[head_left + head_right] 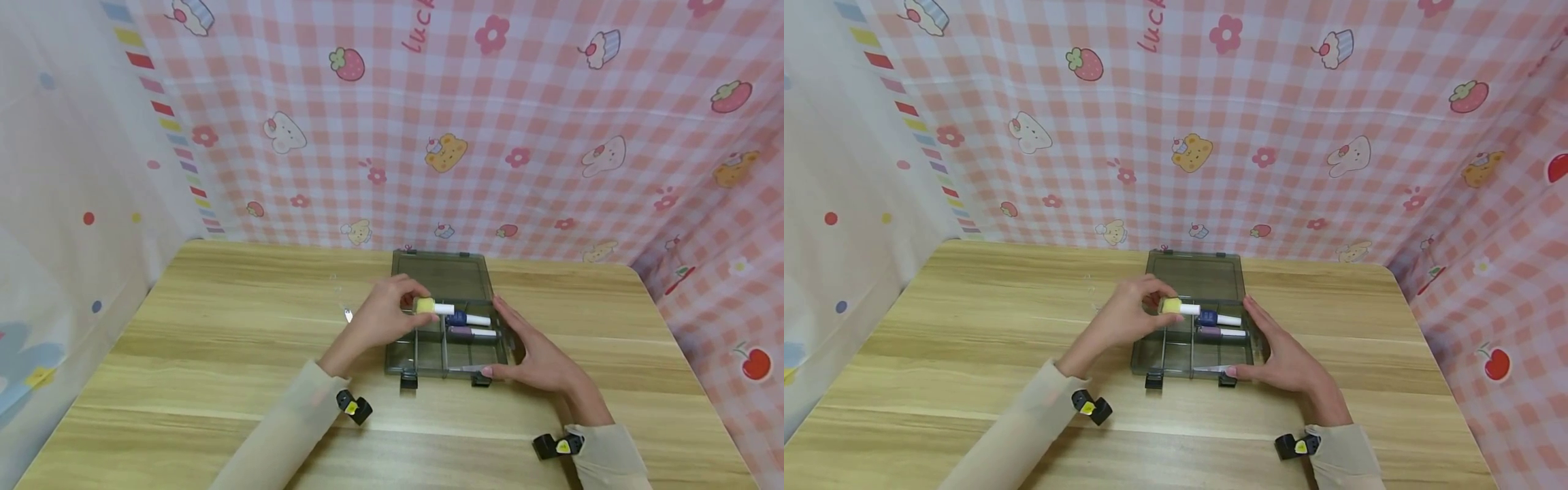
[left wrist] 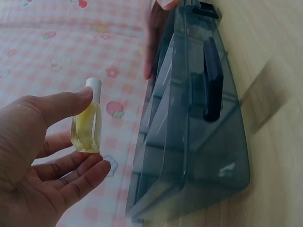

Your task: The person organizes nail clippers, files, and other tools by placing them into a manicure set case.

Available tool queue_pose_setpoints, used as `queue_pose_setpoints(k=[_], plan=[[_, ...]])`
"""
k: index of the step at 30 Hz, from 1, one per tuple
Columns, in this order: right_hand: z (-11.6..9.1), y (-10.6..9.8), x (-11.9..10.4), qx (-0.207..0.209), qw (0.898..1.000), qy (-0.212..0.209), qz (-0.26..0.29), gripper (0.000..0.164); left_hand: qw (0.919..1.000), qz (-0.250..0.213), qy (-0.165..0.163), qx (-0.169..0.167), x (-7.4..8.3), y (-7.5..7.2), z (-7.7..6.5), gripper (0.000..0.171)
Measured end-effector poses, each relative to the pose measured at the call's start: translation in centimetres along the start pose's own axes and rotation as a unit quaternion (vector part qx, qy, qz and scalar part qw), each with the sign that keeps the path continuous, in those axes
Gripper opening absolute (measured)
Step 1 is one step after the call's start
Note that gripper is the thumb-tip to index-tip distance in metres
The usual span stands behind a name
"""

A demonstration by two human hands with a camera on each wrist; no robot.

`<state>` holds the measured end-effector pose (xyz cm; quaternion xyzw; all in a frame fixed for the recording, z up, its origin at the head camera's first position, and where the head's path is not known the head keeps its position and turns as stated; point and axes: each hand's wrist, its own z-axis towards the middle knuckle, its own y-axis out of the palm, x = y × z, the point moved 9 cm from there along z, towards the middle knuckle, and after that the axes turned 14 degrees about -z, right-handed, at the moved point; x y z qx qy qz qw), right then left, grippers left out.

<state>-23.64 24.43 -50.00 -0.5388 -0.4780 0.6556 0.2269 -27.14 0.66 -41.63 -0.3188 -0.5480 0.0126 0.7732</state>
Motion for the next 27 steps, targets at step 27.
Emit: queue_pose_setpoints(k=[27], plan=[[-0.1,-0.2,-0.5,0.000,1.000,-0.005,0.013,0.120,0.9985,0.035,-0.002,-0.043,2.0,4.7,2.7,0.039]])
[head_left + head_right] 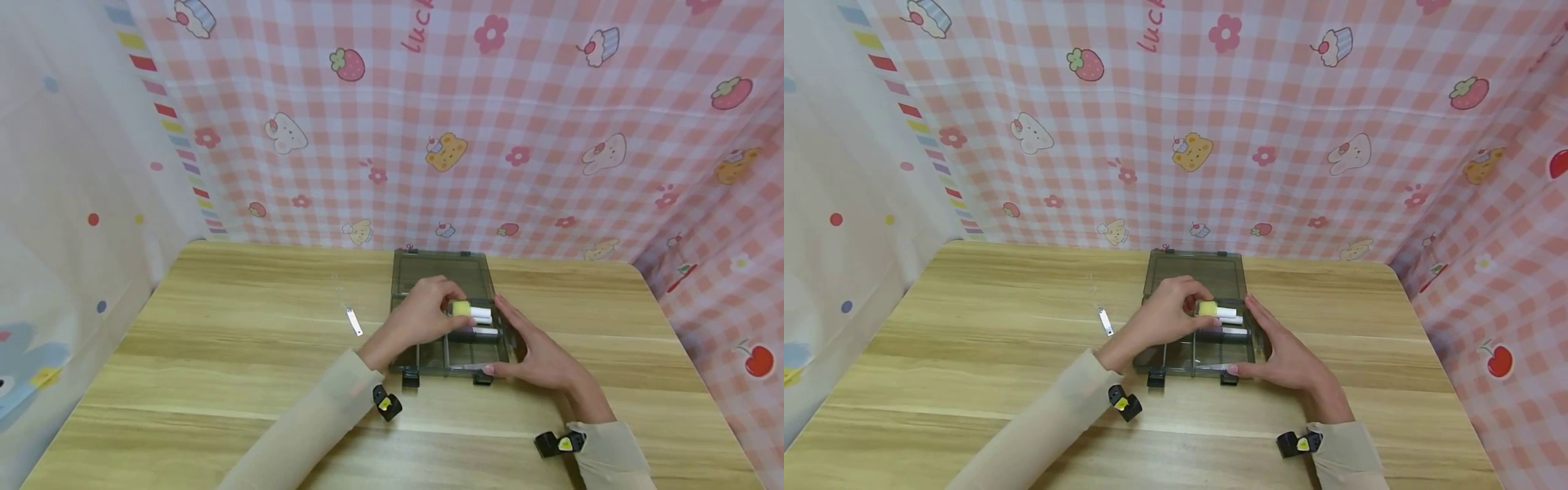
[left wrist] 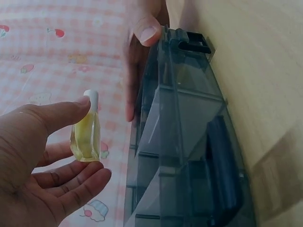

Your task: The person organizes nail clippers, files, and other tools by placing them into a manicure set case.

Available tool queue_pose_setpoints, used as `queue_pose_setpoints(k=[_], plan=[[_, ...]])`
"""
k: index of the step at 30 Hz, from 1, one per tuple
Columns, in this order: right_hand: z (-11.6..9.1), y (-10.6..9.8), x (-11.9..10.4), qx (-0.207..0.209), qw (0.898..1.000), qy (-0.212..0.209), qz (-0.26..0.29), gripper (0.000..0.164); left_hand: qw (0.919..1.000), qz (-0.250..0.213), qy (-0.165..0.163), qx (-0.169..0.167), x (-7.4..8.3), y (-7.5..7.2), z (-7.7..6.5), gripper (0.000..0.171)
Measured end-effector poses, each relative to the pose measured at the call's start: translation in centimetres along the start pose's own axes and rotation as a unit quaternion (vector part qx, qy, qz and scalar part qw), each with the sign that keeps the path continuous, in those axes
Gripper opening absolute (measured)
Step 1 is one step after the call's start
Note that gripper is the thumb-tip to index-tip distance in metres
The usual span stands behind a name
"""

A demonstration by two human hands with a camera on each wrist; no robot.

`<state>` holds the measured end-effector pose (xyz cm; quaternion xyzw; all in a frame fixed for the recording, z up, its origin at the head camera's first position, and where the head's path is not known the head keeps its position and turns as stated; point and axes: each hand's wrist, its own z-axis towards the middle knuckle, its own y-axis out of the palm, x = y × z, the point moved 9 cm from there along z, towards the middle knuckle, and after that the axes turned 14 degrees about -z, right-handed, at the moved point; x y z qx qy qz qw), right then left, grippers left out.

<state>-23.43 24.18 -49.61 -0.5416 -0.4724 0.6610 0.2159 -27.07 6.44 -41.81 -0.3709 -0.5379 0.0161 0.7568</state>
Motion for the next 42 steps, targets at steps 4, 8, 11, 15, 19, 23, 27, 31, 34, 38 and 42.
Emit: queue_pose_setpoints(k=[4,8,11,15,19,23,27,31,34,38,42], plan=[[0.0,0.1,0.1,-0.002,1.000,0.000,-0.003,0.120,0.9999,0.002,-0.008,-0.007,-0.3,0.4,0.0,0.040],[0.0,0.2,0.2,-0.002,1.000,-0.001,-0.002,0.120,1.0000,-0.007,-0.002,-0.006,-0.2,0.5,-0.1,0.040],[0.0,0.1,0.2,-0.002,1.000,-0.002,0.000,0.120,0.9998,-0.019,0.008,-0.002,0.0,0.3,-0.2,0.037],[0.1,0.1,0.1,-0.002,1.000,-0.002,0.001,0.120,0.9996,-0.022,0.019,0.003,0.1,-0.1,-0.3,0.036],[0.1,0.1,0.2,-0.003,1.000,0.000,0.001,0.121,0.9990,-0.030,0.029,0.014,0.0,-0.7,-0.6,0.040],[0.2,0.2,0.3,-0.007,1.000,0.004,-0.001,0.122,0.9987,-0.022,0.037,0.027,0.1,-1.5,-1.0,0.050],[0.2,0.2,0.3,-0.007,1.000,0.006,-0.001,0.122,0.9989,-0.002,0.033,0.032,0.1,-2.4,-1.4,0.057],[0.1,0.2,0.2,-0.006,1.000,0.004,0.002,0.122,0.9992,0.016,0.015,0.034,-0.5,-3.2,-1.8,0.064],[0.1,0.1,0.2,-0.006,1.000,0.004,0.002,0.122,0.9989,0.024,0.005,0.041,-1.0,-3.8,-2.2,0.068],[0.1,0.1,0.2,-0.005,1.000,0.005,0.000,0.123,0.9982,0.026,0.007,0.053,-1.6,-4.7,-2.8,0.073],[0.1,0.1,0.1,-0.006,1.000,0.005,0.000,0.123,0.9974,0.033,0.007,0.063,-2.7,-5.3,-3.4,0.077]])
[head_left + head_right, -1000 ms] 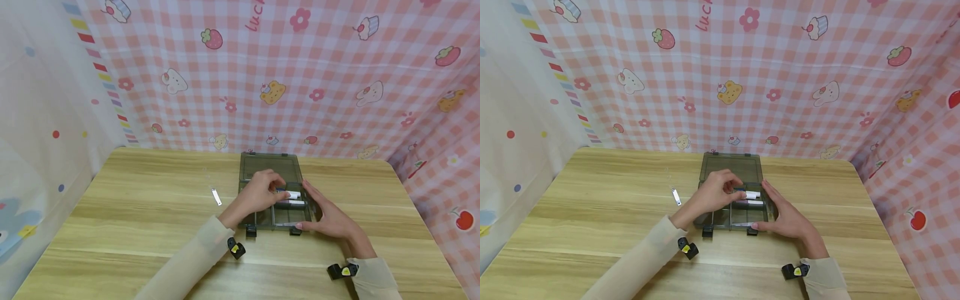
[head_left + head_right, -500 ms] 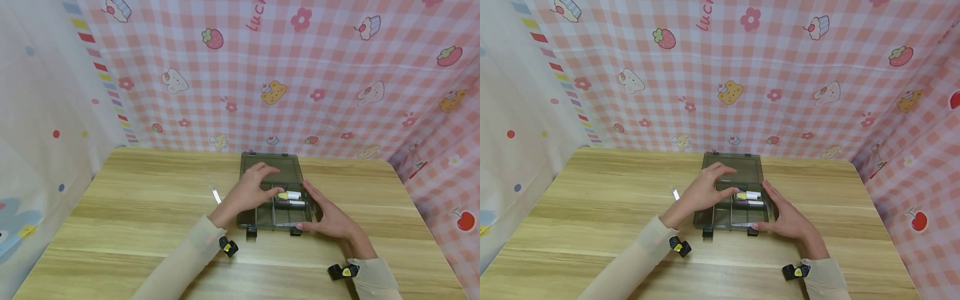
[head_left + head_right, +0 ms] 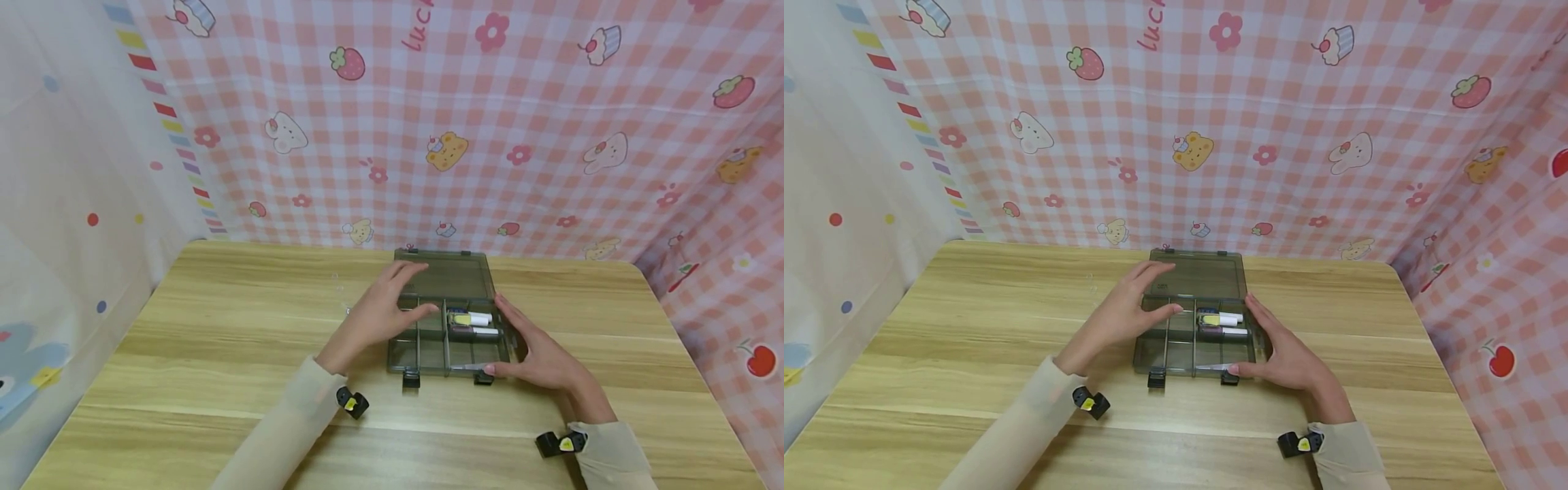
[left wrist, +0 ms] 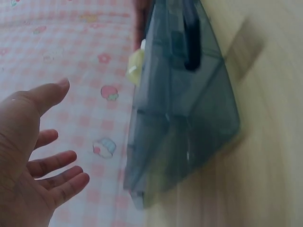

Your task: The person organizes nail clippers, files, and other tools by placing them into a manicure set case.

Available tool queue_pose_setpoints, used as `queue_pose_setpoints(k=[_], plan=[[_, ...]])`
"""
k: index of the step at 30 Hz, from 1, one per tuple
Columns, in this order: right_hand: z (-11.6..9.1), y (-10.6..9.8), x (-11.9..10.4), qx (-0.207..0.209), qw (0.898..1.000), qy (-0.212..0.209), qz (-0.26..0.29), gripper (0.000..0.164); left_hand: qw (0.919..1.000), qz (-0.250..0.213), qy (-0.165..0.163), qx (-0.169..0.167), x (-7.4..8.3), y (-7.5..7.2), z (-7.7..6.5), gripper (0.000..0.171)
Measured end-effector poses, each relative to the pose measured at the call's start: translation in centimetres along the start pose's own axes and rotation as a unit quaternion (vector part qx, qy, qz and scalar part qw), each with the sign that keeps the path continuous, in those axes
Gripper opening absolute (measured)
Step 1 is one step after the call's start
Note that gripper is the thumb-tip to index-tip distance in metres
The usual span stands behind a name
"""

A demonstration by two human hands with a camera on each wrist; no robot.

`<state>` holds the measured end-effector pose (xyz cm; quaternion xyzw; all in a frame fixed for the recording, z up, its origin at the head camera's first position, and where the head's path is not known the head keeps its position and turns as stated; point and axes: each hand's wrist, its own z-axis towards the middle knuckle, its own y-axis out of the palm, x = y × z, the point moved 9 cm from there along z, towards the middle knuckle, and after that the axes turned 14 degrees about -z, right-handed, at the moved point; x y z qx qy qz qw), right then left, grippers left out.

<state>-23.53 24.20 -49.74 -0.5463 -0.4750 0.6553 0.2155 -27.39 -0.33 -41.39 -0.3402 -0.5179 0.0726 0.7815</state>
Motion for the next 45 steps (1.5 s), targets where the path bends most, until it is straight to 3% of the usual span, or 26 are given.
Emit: queue_pose_setpoints(k=[10,17,23,30,37,45], plan=[[0.0,0.1,-0.1,-0.003,1.000,-0.003,0.000,0.123,0.9988,0.005,-0.048,0.001,-3.5,-1.4,-1.9,0.088],[0.0,0.1,0.0,-0.002,1.000,-0.006,-0.004,0.122,0.9990,-0.003,-0.044,-0.005,-5.4,-1.8,-3.2,0.086],[0.0,0.1,0.0,-0.001,1.000,-0.009,-0.002,0.122,0.9976,-0.009,-0.064,-0.026,-6.9,-1.7,-4.5,0.085],[0.0,0.1,0.0,-0.002,1.000,-0.008,0.002,0.122,0.9963,-0.027,-0.078,-0.026,-8.1,-2.3,-5.6,0.084],[0.0,0.1,-0.1,-0.003,1.000,-0.009,0.006,0.122,0.9957,-0.045,-0.081,-0.004,-8.6,-3.6,-6.5,0.081],[0.0,0.2,0.1,-0.005,1.000,-0.007,0.005,0.122,0.9951,-0.071,-0.063,0.028,-8.9,-5.2,-7.8,0.060]])
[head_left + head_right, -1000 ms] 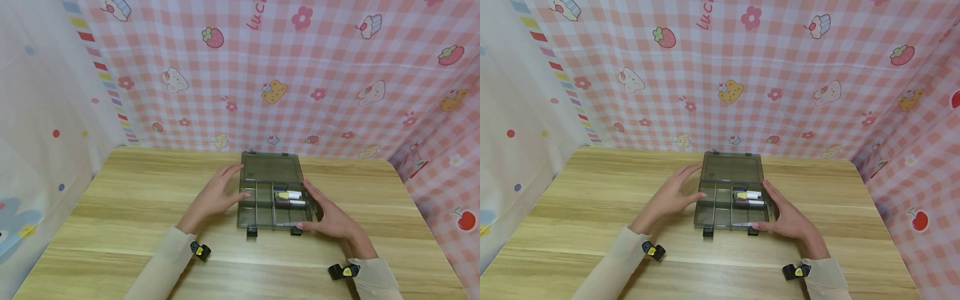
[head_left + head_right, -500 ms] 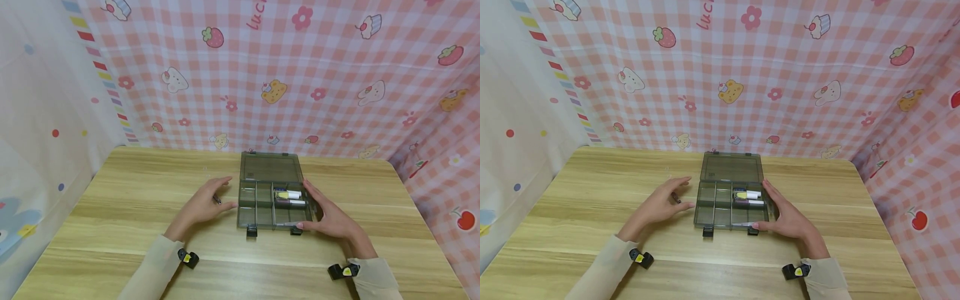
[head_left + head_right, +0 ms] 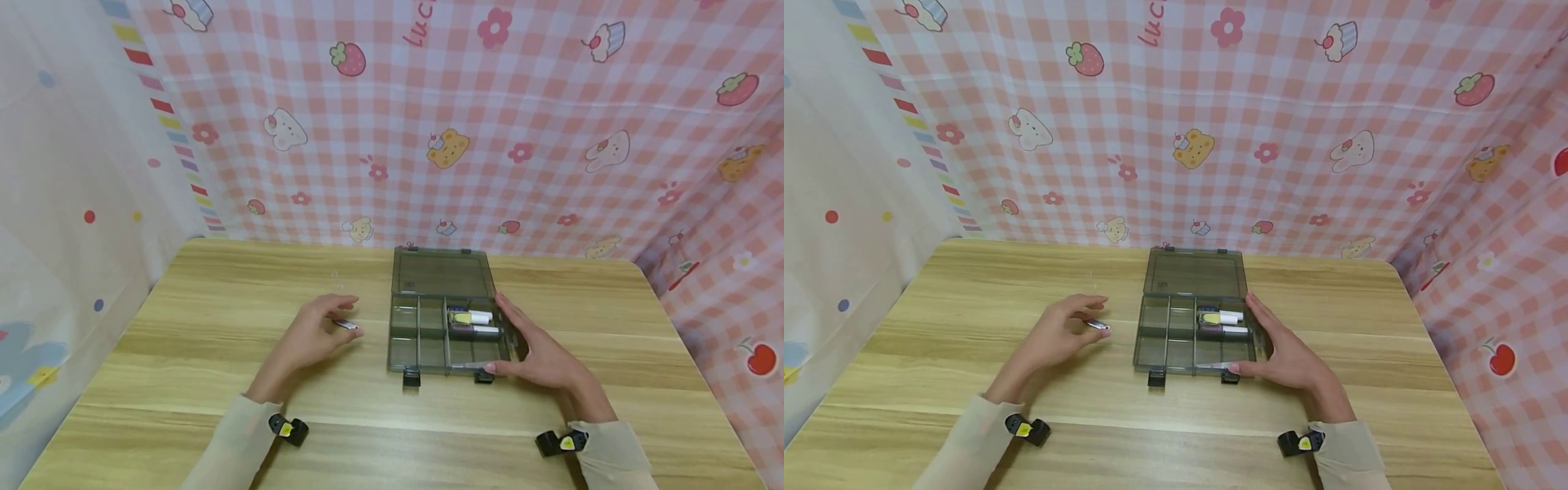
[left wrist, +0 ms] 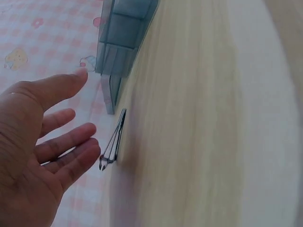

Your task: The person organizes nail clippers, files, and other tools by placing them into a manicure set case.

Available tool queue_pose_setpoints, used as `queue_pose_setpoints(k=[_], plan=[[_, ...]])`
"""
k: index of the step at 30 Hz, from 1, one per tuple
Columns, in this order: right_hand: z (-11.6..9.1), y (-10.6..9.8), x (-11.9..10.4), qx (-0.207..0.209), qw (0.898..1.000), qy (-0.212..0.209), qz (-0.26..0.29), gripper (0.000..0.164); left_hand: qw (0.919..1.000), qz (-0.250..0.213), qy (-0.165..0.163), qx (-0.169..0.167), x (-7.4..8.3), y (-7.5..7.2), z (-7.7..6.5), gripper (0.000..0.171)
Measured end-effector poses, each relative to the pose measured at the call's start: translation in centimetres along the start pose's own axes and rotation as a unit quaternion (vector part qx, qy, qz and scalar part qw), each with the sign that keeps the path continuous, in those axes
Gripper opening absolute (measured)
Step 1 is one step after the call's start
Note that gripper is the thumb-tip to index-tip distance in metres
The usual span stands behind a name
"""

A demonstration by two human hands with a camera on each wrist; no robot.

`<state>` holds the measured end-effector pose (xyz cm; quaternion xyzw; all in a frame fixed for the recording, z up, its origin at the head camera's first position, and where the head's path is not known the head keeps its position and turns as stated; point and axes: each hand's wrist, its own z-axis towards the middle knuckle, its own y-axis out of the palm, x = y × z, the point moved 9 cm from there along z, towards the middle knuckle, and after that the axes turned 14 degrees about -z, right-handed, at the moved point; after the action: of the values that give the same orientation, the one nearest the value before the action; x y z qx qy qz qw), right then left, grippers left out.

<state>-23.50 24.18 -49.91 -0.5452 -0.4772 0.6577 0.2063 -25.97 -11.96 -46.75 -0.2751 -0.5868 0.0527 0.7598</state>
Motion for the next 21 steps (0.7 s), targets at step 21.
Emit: queue_pose_setpoints(k=[21], plan=[[-0.1,0.1,-0.1,0.001,1.000,-0.002,0.003,0.122,0.9976,-0.033,-0.061,-0.007,-2.7,-0.6,0.1,0.015]])
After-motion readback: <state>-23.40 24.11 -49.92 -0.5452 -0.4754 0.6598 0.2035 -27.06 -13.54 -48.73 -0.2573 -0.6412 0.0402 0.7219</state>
